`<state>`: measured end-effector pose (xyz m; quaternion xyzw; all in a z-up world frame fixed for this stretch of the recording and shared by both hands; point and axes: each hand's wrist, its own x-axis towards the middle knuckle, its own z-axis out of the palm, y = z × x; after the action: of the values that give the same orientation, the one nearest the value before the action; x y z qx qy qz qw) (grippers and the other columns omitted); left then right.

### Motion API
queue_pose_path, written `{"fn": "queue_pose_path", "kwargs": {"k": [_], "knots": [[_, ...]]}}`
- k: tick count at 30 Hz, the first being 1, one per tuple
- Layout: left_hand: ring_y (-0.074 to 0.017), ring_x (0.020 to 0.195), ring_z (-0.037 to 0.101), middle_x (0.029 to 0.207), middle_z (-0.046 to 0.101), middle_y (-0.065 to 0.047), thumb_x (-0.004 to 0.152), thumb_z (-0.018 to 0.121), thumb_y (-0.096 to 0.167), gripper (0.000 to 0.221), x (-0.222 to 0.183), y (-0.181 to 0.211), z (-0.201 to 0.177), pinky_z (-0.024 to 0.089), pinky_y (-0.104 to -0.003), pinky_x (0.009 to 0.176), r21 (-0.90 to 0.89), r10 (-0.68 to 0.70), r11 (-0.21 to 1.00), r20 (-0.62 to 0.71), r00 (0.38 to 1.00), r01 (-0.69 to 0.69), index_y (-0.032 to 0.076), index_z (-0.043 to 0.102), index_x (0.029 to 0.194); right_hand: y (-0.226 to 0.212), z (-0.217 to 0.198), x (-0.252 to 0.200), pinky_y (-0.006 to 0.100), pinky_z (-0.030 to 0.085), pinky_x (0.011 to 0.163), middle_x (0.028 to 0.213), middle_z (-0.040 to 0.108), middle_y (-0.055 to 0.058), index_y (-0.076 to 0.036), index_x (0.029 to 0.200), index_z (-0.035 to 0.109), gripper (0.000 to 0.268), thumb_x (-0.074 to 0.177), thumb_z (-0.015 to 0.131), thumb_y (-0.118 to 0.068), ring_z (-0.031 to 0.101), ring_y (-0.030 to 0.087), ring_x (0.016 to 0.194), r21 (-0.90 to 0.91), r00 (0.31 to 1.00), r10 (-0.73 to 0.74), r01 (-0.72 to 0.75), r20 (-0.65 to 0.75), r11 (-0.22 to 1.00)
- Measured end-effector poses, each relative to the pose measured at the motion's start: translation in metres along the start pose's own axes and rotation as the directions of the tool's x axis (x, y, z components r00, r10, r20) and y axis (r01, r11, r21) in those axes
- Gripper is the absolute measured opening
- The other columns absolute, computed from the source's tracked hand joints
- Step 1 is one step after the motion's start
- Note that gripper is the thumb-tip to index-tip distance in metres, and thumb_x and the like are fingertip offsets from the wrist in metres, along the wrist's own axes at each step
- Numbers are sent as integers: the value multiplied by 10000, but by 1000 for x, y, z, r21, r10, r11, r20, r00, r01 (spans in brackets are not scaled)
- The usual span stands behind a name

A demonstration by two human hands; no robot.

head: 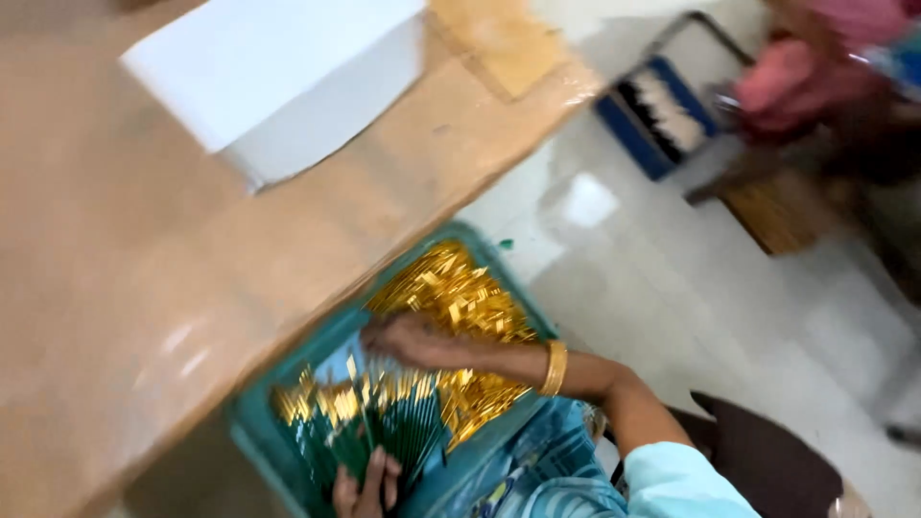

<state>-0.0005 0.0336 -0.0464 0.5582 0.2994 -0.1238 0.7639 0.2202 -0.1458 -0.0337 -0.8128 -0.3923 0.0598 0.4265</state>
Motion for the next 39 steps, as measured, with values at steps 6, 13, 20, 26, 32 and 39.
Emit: {"fn": "queue_pose_path", "kwargs": {"k": [6, 13, 20, 26, 32, 39], "knots": [[-147, 484, 541, 634, 623, -125, 995, 544, 87, 472, 47, -69, -28, 436, -263, 436, -209, 164, 967, 88, 983, -143, -27, 489, 1450, -63, -40, -13, 254, 596, 683, 1005, 733, 61, -45, 1130, 589, 218, 1086, 610, -257, 755, 171, 924, 847, 854, 322, -487, 409, 215], [-189, 392, 535, 527, 587, -147, 970, 580, 168, 467, 66, -93, -49, 433, -300, 364, -54, 89, 995, 80, 993, -85, -26, 524, 1391, -65, -45, -14, 259, 589, 659, 989, 738, 72, -43, 1119, 586, 228, 1089, 616, -266, 755, 173, 895, 883, 876, 314, -434, 367, 179], [-187, 375, 532, 612, 692, -167, 950, 605, 185, 416, 50, -48, -21, 425, -317, 360, 223, 25, 974, 44, 999, -35, -14, 573, 1314, -54, -25, -27, 253, 560, 676, 929, 716, 88, -32, 1072, 602, 220, 1093, 656, -244, 734, 157, 838, 869, 912, 280, -383, 301, 313], [-237, 440, 534, 727, 744, -107, 974, 569, 153, 394, 9, -10, 20, 423, -370, 436, 520, 116, 852, -88, 989, -53, 109, 611, 1363, -29, -19, -38, 270, 590, 659, 865, 731, 80, -45, 1059, 618, 221, 1052, 621, -265, 736, 158, 790, 627, 840, 337, -543, 426, 559], [-392, 989, 654, 1150, 688, -206, 828, 546, -52, 531, -34, 54, 42, 524, -464, 821, 753, 580, 509, 56, 812, -416, 82, 633, 1335, -3, -55, -27, 415, 563, 633, 918, 731, 102, -148, 1090, 696, 185, 979, 604, -264, 703, 258, 712, -143, 914, 331, -304, 234, 942], [-115, 546, 582, 956, 804, -36, 1037, 496, 257, 342, -34, 54, 43, 430, -294, 469, 206, 24, 979, -87, 996, -6, 65, 632, 1285, 3, -86, 13, 470, 525, 607, 837, 703, 156, -62, 1020, 714, 173, 861, 651, -90, 683, 320, 704, -375, 999, 49, -48, -7, 926]]}}
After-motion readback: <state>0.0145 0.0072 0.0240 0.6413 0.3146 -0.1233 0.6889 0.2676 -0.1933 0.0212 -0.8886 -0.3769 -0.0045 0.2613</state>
